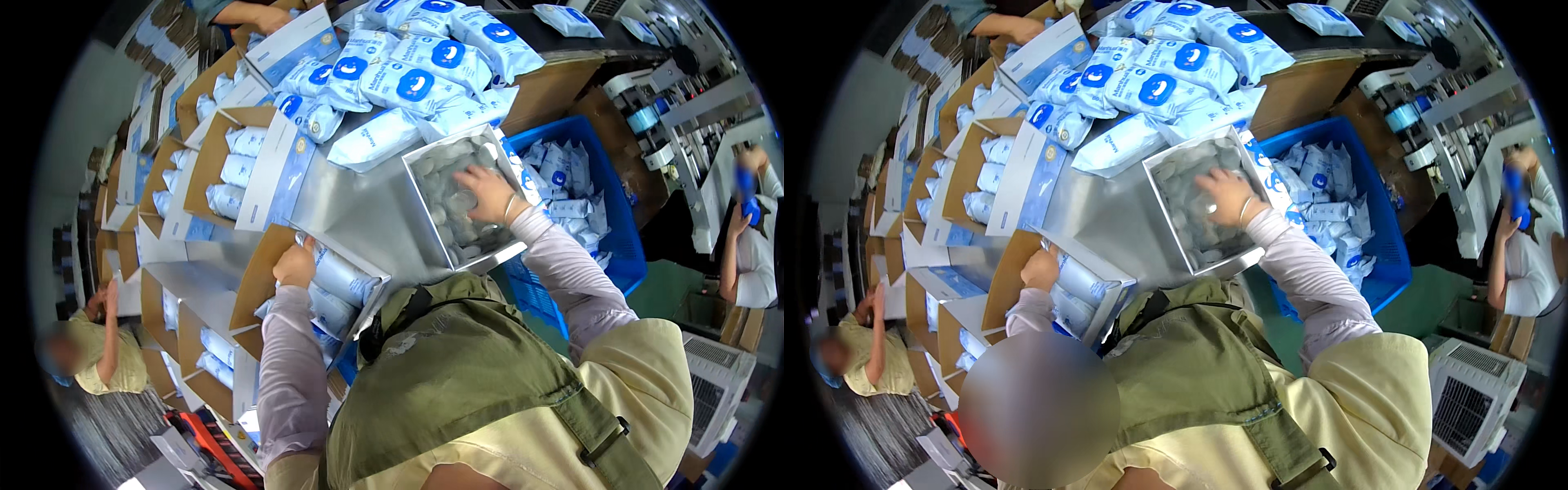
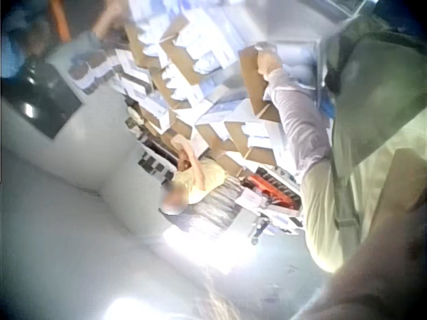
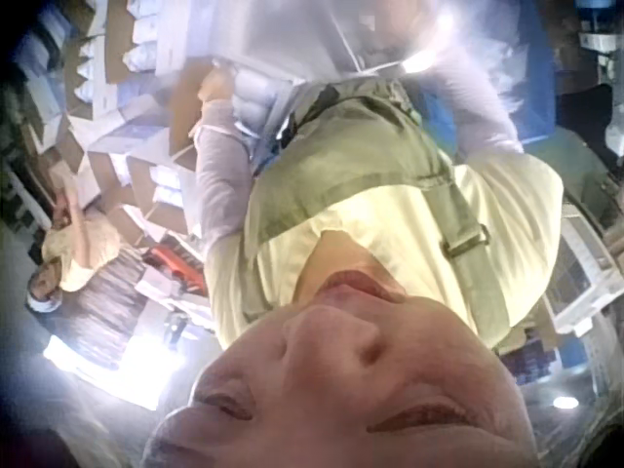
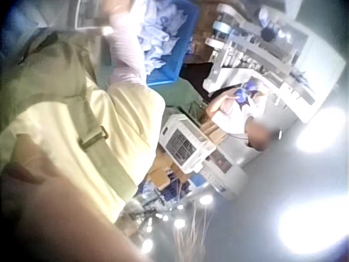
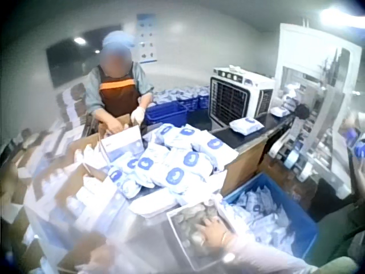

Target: The person repeatedly picks up white and blue packaged items from a table and places them into open cardboard boxes. They then close the box flaps and move the filled boxes aside. The task is performed continuously in a fast-paced manner.

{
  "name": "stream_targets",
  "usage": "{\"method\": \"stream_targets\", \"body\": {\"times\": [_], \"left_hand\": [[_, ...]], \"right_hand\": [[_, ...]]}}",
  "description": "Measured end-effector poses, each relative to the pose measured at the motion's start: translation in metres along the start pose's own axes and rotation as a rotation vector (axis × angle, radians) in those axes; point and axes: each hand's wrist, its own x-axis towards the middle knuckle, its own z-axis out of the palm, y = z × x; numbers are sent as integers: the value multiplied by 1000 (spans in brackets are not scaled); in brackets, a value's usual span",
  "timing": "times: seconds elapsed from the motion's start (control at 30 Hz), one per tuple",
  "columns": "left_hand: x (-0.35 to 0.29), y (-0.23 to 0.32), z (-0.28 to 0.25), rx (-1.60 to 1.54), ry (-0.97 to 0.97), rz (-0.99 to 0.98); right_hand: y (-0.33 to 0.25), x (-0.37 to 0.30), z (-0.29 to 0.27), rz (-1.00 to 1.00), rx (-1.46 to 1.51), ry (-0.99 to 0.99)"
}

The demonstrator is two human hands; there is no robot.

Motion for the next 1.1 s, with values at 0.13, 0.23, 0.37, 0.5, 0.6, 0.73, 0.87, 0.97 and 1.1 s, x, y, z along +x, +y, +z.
{"method": "stream_targets", "body": {"times": [0.13,0.23,0.37,0.5,0.6,0.73,0.87,0.97,1.1], "left_hand": [[-5,10,3,34,-19,-42],[-21,30,17,157,-26,96],[-28,41,48,188,128,173],[-47,50,35,-40,107,140],[-74,33,56,-218,398,218],[-130,45,20,-263,566,287],[-162,71,-41,-833,540,381],[-169,130,-67,-1474,194,512],[-124,219,-52,-1358,20,636]], "right_hand": [[5,-20,12,-25,56,-60],[22,-18,12,70,387,-6],[43,-13,12,314,946,70],[53,-8,-1,388,1124,171],[56,-6,-11,427,1220,214],[71,-7,-21,544,1452,183],[57,-2,-32,538,1447,228],[44,5,-40,488,1490,158],[18,9,-46,400,1525,75]]}}
